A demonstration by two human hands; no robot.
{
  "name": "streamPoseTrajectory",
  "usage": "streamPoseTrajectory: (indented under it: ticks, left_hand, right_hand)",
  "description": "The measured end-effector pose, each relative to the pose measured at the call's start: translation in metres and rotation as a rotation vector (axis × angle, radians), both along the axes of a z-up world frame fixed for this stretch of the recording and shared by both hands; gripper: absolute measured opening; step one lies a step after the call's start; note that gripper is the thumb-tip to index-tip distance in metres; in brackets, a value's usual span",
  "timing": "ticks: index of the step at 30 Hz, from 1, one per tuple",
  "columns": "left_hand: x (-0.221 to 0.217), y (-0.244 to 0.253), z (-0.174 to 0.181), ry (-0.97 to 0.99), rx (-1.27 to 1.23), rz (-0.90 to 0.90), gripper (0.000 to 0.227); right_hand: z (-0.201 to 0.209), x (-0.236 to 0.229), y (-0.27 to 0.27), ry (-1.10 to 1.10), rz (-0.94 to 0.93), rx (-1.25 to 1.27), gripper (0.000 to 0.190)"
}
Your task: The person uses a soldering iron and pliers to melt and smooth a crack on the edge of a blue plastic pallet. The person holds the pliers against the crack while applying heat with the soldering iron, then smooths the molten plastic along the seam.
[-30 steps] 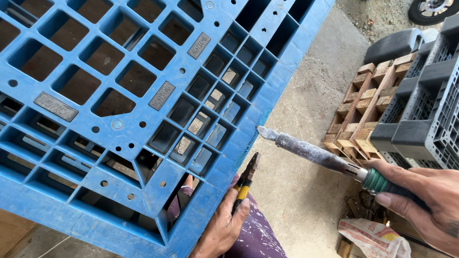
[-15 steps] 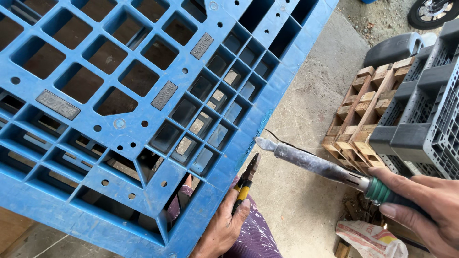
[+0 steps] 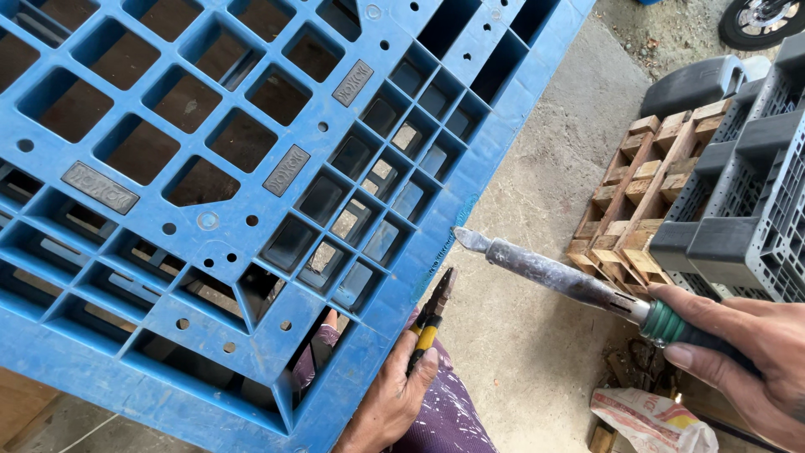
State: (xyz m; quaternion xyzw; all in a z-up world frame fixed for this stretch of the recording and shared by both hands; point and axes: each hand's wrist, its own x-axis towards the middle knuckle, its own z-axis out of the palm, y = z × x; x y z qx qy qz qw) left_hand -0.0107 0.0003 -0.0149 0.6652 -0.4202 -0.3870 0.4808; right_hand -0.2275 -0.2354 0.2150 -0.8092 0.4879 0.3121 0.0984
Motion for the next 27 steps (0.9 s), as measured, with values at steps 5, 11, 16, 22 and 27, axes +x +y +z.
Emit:
streamPoseTrajectory:
  ticks: [5,11,16,22,27]
  left_hand:
    - [0.01,-0.005,0.014,0.084,0.381,-0.187,0.044]
    - [0.008,-0.011,0.018,0.132,0.413,-0.186,0.047]
    - [-0.002,-0.014,0.014,0.079,0.204,-0.037,0.044]
    - [-0.028,-0.038,0.002,0.285,0.354,0.032,0.046]
    - [-0.088,-0.09,-0.007,0.224,0.366,0.206,0.045]
  right_hand:
    - [0.003,0.02,0.0,0.132,-0.059,-0.052,0.071]
    - [0.01,0.034,-0.001,0.433,0.096,-0.114,0.069]
    - [0.006,0.002,-0.035,-0.415,0.165,-0.166,0.064]
    - [-0.092,-0.069,-0.065,-1.057,-0.409,0.148,0.067]
    - [-0.195,-0.126,-0.1,-1.452,-0.314,0.496,0.08]
